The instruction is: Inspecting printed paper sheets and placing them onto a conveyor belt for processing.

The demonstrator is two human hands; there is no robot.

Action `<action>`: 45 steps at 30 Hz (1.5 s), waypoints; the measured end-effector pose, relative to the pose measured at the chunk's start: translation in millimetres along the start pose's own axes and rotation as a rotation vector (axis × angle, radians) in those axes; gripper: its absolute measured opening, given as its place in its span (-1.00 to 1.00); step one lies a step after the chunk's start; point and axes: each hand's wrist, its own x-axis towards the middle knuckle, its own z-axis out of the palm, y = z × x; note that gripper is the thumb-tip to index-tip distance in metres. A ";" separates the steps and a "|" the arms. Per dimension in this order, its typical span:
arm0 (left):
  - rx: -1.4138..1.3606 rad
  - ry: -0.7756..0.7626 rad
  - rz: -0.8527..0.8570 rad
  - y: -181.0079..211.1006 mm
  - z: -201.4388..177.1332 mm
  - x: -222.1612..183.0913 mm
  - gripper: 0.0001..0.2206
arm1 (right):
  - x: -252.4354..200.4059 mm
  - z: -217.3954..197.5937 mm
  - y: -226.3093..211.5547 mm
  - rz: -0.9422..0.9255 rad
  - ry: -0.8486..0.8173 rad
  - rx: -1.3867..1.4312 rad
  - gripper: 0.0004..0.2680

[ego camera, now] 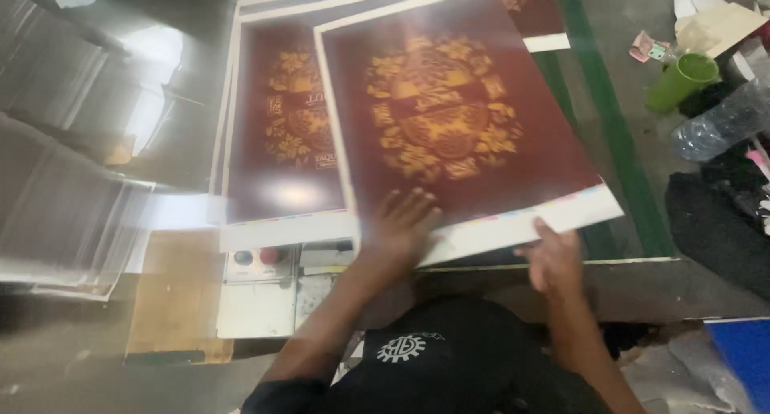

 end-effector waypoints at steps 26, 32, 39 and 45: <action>0.237 0.023 -0.346 -77.0 -58.5 -65.7 -0.68 | 191.3 -128.5 59.9 0.085 0.224 -0.160 -0.73; 0.111 0.160 -0.276 -71.3 -54.8 -61.3 -0.66 | 335.9 -128.9 91.2 0.243 0.145 -0.035 -0.76; 0.173 0.277 -0.233 -64.3 -64.2 -53.3 -0.48 | 277.1 -76.5 81.5 0.291 0.102 -0.142 -0.70; 0.062 0.365 -0.159 -35.3 -29.8 -16.6 -0.70 | 90.1 36.7 36.6 0.309 -0.267 -0.351 -0.59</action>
